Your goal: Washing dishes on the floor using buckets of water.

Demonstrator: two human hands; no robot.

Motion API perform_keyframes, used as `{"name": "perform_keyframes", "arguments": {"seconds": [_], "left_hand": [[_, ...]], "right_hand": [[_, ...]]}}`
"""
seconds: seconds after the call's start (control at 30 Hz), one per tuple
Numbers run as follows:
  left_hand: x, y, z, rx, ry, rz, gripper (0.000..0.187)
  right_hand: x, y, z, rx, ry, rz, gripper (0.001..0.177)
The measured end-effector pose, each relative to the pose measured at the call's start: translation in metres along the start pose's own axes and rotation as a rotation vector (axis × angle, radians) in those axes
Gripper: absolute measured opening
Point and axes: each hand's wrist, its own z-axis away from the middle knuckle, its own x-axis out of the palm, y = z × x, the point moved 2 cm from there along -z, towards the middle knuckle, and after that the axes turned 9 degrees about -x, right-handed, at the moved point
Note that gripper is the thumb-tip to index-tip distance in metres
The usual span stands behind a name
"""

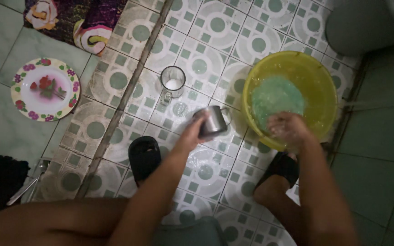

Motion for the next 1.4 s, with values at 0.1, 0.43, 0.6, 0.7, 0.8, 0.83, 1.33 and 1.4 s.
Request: {"name": "perform_keyframes", "arguments": {"seconds": [0.1, 0.43, 0.6, 0.7, 0.8, 0.83, 1.33, 1.4], "left_hand": [[0.004, 0.002, 0.002, 0.327, 0.331, -0.386, 0.092], [0.054, 0.015, 0.059, 1.127, 0.374, -1.189, 0.101], [0.047, 0.012, 0.055, 1.149, 0.396, -1.221, 0.106], [0.044, 0.013, 0.056, 1.181, 0.432, -1.291, 0.106], [0.054, 0.010, 0.058, 1.197, 0.421, -1.356, 0.108], [0.057, 0.011, 0.060, 1.163, 0.439, -1.313, 0.105], [-0.009, 0.017, 0.014, 0.025, 0.034, 0.190, 0.078], [-0.011, 0.018, 0.007, 0.003, 0.029, 0.200, 0.079]], "right_hand": [[0.128, -0.062, 0.105, -0.102, -0.158, 0.012, 0.030], [0.051, -0.028, 0.029, -0.743, 0.196, 1.220, 0.039], [-0.016, 0.017, -0.029, -0.455, 0.162, 1.456, 0.040], [0.084, -0.016, 0.039, -0.279, -0.197, 0.223, 0.045], [0.184, -0.038, 0.102, -0.289, -0.507, 0.036, 0.037], [0.203, -0.038, 0.111, -0.463, -0.445, 0.164, 0.033], [0.029, -0.034, 0.024, -0.624, 0.353, 1.180, 0.033], [-0.020, 0.001, -0.024, -0.362, 0.264, 1.436, 0.041]]}}
